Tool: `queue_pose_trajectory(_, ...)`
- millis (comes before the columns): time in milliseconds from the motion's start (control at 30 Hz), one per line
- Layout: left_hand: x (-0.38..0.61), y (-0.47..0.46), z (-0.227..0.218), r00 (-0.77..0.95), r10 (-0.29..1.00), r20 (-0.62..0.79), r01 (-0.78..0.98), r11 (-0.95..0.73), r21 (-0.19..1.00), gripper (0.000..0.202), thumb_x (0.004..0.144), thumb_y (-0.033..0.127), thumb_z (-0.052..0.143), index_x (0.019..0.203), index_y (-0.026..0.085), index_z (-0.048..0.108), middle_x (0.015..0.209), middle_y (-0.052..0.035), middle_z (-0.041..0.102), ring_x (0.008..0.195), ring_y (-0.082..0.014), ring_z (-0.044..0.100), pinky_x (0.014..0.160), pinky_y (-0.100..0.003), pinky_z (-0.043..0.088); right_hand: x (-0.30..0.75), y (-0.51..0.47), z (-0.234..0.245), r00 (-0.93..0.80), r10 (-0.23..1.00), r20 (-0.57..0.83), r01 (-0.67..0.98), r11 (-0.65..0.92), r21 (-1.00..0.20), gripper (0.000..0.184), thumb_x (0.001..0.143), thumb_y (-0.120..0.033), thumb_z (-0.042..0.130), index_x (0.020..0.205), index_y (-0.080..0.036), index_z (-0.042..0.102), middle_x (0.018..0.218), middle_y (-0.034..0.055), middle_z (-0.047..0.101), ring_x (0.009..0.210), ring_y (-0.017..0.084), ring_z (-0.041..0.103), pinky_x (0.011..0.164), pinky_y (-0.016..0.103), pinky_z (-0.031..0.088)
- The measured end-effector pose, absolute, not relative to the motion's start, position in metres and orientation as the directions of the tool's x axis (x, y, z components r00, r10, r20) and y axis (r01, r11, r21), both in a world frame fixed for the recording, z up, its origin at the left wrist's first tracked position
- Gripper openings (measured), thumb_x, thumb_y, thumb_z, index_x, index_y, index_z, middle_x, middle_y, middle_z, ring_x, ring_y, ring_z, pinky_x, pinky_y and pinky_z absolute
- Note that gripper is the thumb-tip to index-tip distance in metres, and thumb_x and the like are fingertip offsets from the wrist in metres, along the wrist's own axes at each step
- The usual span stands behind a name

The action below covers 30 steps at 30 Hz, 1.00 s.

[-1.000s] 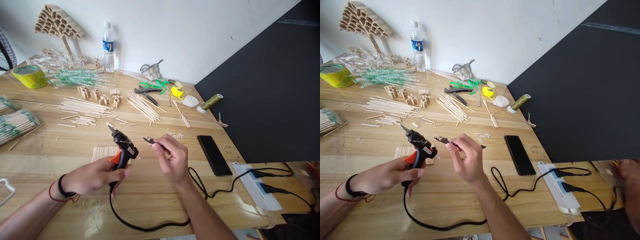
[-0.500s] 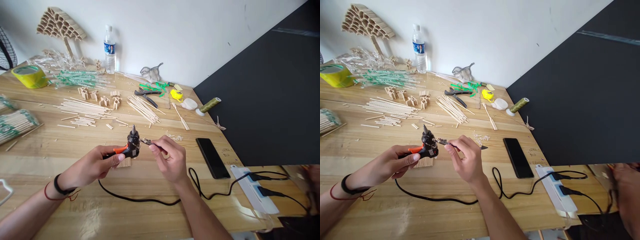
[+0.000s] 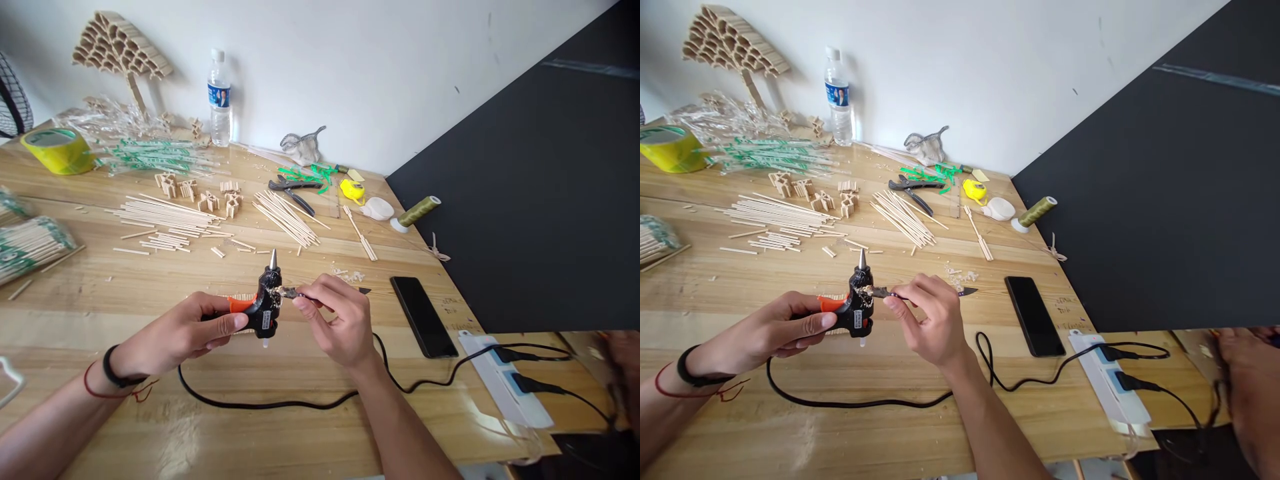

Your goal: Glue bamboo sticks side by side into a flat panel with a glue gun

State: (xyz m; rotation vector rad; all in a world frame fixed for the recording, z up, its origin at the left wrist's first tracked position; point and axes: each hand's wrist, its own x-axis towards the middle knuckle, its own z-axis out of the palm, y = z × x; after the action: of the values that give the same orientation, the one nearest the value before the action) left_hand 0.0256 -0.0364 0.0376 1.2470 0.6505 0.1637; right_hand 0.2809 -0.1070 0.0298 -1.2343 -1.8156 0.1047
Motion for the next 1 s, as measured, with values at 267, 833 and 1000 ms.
queue_pose_trajectory(267, 0.024, -0.035, 0.032, 0.8, 0.459, -0.385, 0.268, 0.3, 0.915, 0.045, 0.098, 0.059, 0.062, 0.09, 0.015, 0.064, 0.061, 0.0094, 0.025, 0.05, -0.0064, 0.019, 0.042, -0.021, 0.014, 0.283, -0.106, 0.032, -0.113, 0.784, 0.61, 0.721, 0.487, -0.492, 0.015, 0.098, -0.019, 0.066, 0.084, -0.017, 0.071, 0.072, 0.0038, 0.068, 0.065, 0.017, 0.058, 0.063, 0.032, 0.043)
queue_pose_trajectory(833, 0.024, -0.035, 0.033, 0.784, 0.472, -0.403, 0.314, 0.259, 0.914, 0.05, 0.098, 0.062, 0.06, 0.106, 0.013, 0.069, 0.062, 0.009, 0.025, 0.051, -0.0075, 0.019, 0.042, -0.02, 0.016, 0.277, -0.105, 0.026, 0.02, 0.781, 0.625, 0.759, 0.395, -0.518, 0.018, 0.099, -0.022, 0.065, 0.083, -0.018, 0.071, 0.072, 0.0042, 0.071, 0.066, 0.017, 0.062, 0.061, 0.031, 0.044)
queue_pose_trajectory(1000, 0.027, -0.035, 0.037, 0.758, 0.488, -0.432, 0.289, 0.342, 0.894, 0.054, 0.096, 0.065, 0.061, 0.106, 0.012, 0.069, 0.061, 0.0096, 0.025, 0.049, -0.0069, 0.018, 0.04, -0.019, 0.013, 0.277, -0.107, 0.028, 0.04, 0.802, 0.596, 0.731, 0.383, -0.565, 0.018, 0.1, -0.024, 0.063, 0.085, -0.02, 0.072, 0.074, 0.0044, 0.07, 0.068, 0.018, 0.064, 0.061, 0.031, 0.046)
